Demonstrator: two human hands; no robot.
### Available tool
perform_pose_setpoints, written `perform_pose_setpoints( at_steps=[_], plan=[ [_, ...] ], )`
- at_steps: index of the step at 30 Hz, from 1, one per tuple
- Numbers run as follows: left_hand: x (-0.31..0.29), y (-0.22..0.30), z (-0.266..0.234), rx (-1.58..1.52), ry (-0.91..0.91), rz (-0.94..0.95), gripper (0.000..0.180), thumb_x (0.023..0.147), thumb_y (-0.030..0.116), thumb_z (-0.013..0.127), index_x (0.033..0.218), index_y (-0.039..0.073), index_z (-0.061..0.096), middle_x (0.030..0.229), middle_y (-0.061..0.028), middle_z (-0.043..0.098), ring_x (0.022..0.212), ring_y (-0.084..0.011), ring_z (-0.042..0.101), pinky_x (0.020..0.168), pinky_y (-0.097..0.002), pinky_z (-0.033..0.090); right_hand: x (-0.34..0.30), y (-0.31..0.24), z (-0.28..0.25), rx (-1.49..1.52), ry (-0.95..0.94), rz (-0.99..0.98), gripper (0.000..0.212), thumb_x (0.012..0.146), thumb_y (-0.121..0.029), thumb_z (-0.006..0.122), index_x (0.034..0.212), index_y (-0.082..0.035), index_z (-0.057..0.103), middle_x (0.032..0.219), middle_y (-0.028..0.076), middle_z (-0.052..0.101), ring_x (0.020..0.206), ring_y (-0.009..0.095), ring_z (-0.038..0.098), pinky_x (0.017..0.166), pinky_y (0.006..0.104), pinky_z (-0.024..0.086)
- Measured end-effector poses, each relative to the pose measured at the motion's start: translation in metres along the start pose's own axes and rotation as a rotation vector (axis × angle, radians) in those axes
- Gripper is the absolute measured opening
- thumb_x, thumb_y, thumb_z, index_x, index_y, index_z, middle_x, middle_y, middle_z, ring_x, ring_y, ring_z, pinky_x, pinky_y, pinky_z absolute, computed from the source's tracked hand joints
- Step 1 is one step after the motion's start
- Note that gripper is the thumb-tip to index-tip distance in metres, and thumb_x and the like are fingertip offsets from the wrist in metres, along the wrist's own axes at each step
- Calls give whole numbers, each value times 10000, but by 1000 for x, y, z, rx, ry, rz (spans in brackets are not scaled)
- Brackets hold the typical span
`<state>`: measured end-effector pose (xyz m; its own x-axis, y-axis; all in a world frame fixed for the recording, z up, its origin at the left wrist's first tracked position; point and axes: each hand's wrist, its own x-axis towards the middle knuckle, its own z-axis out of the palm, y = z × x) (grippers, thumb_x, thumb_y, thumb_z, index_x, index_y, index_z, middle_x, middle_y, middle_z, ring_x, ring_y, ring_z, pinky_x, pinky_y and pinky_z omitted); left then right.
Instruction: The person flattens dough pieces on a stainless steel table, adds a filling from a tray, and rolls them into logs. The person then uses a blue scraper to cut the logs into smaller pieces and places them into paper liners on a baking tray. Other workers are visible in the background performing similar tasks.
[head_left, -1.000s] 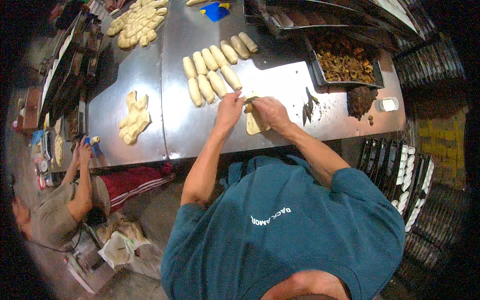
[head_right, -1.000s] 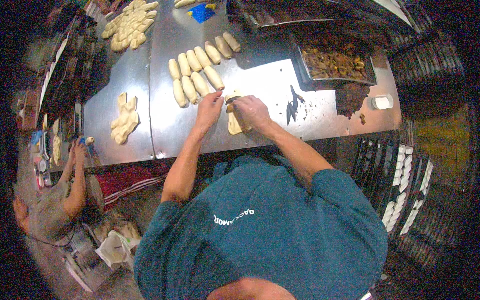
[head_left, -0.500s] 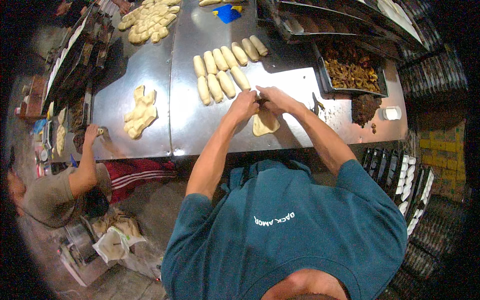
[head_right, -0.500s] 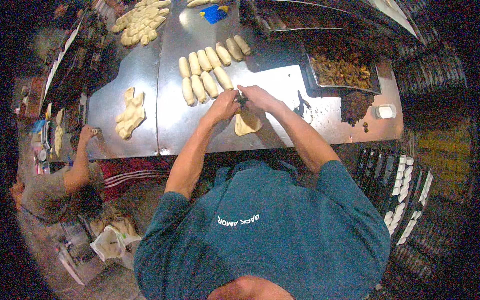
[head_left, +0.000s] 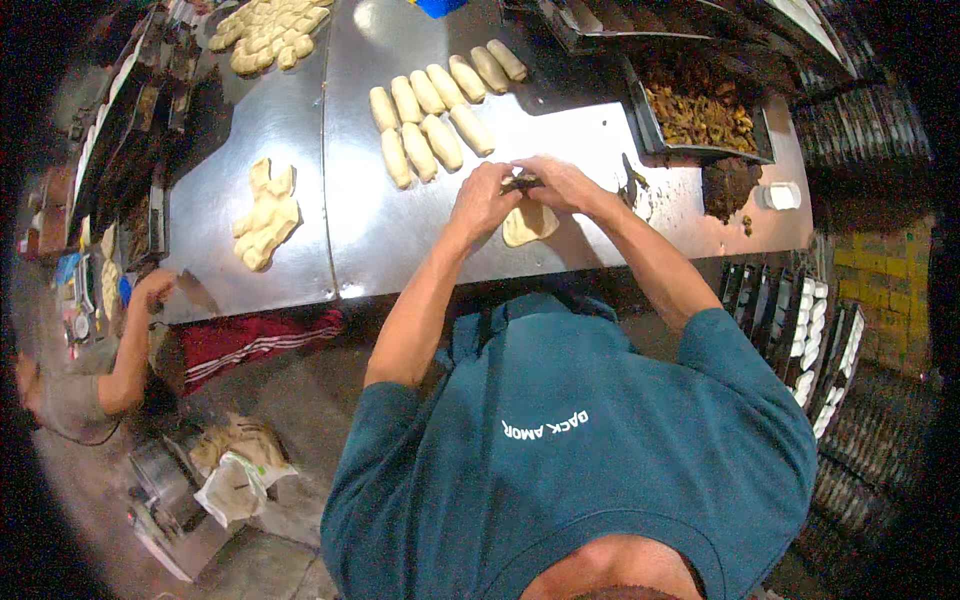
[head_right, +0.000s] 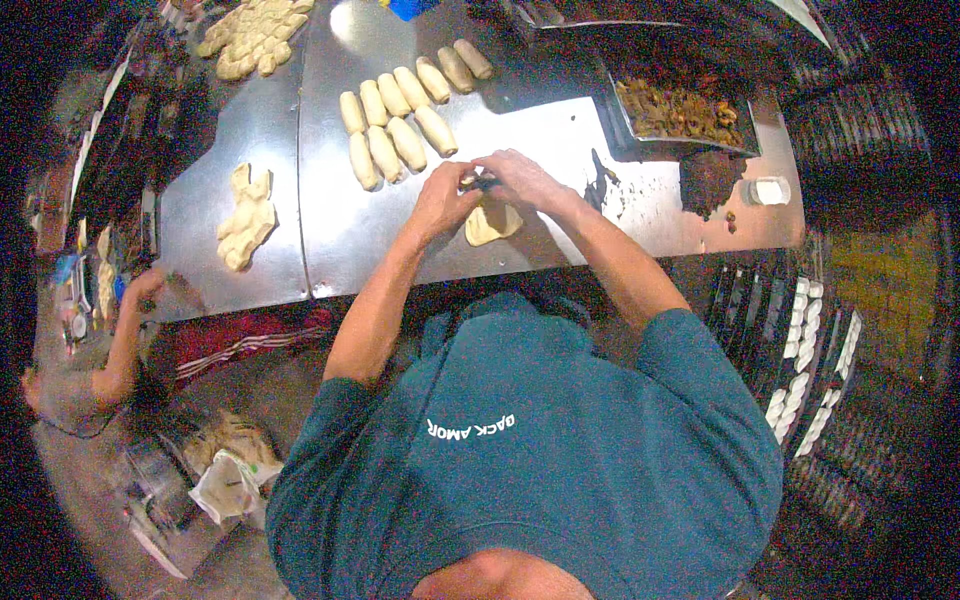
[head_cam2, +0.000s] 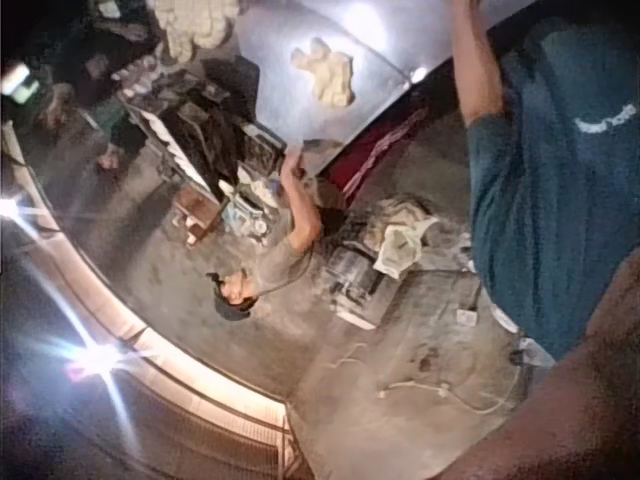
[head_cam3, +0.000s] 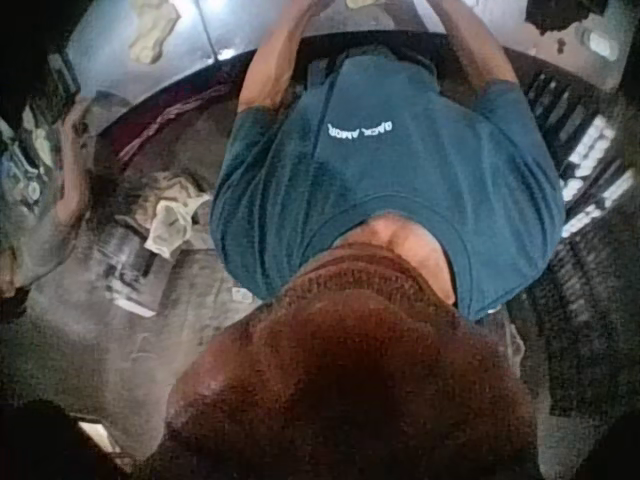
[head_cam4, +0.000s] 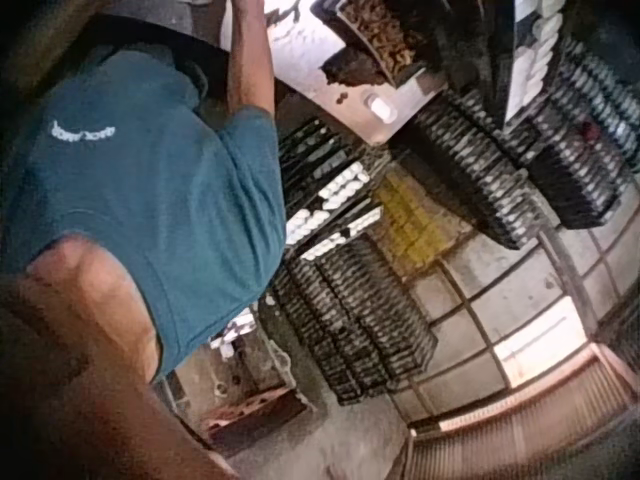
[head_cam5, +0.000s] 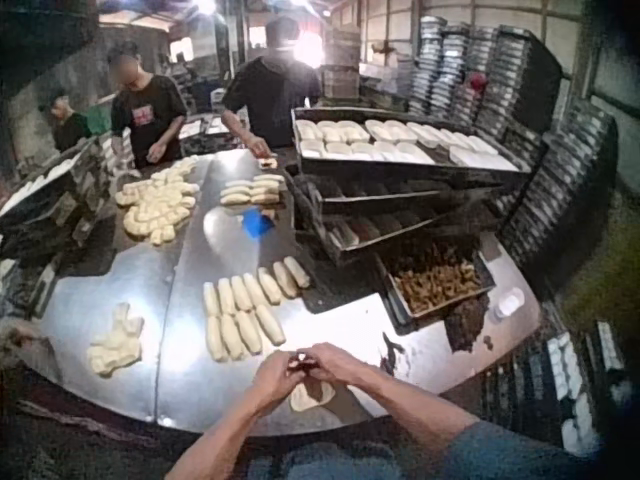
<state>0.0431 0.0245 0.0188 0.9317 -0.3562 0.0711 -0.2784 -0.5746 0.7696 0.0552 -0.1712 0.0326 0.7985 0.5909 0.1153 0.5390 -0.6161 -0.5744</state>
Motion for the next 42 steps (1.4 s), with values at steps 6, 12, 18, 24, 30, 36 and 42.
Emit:
perform_pose_setpoints(
  at_steps=[6,12,18,24,30,36,42],
  plan=[
    [-25,16,13,366,96,171,372,785,109,620,1144,17,580,969,-149,584,928,-334,556,830,-432,449,-27,-26,21,-96,51,198,456,756,-88,622,1204,-37,550,1102,158,573,1041,358,538,860,436,473],
    [-93,25,36,733,158,389,391,832,157,568,1194,11,556,1136,-144,574,1069,-269,543,951,-469,413,-76,-57,59,-376,376,29,364,781,-95,557,1140,-41,574,1183,143,568,1135,332,532,895,438,465],
    [-92,37,11,445,69,242,339,848,166,568,1160,34,592,1179,-134,572,1152,-237,524,1083,-540,264,-71,-57,40,-133,190,239,341,793,-127,552,1127,-76,595,1163,116,587,1159,297,525,977,442,397],
    [-103,29,38,576,36,375,305,836,125,560,1111,-6,575,1347,-172,502,1318,-283,423,1132,-580,150,-94,-65,71,-403,397,95,360,793,-128,560,1147,-74,590,1181,107,578,1148,276,532,972,431,393],
    [-88,32,22,432,133,325,346,792,91,558,1126,2,550,1332,-177,505,1290,-305,446,1121,-606,133,-76,-74,44,-229,362,269,359,801,-128,553,1148,-46,589,1193,126,571,1142,303,531,945,449,404],
    [-121,27,49,507,41,394,374,750,76,544,1109,-31,547,1396,-207,442,1354,-322,369,1118,-631,96,-112,-70,82,-400,335,117,452,816,-129,539,1250,0,543,1348,147,492,1284,292,446,1029,450,357],
    [-117,31,43,382,78,363,290,741,86,558,1017,-2,570,1374,-185,477,1331,-304,402,1121,-612,136,-109,-86,59,-181,222,316,403,812,-132,552,1202,-36,577,1280,133,532,1225,287,495,976,421,395]
  ],
)
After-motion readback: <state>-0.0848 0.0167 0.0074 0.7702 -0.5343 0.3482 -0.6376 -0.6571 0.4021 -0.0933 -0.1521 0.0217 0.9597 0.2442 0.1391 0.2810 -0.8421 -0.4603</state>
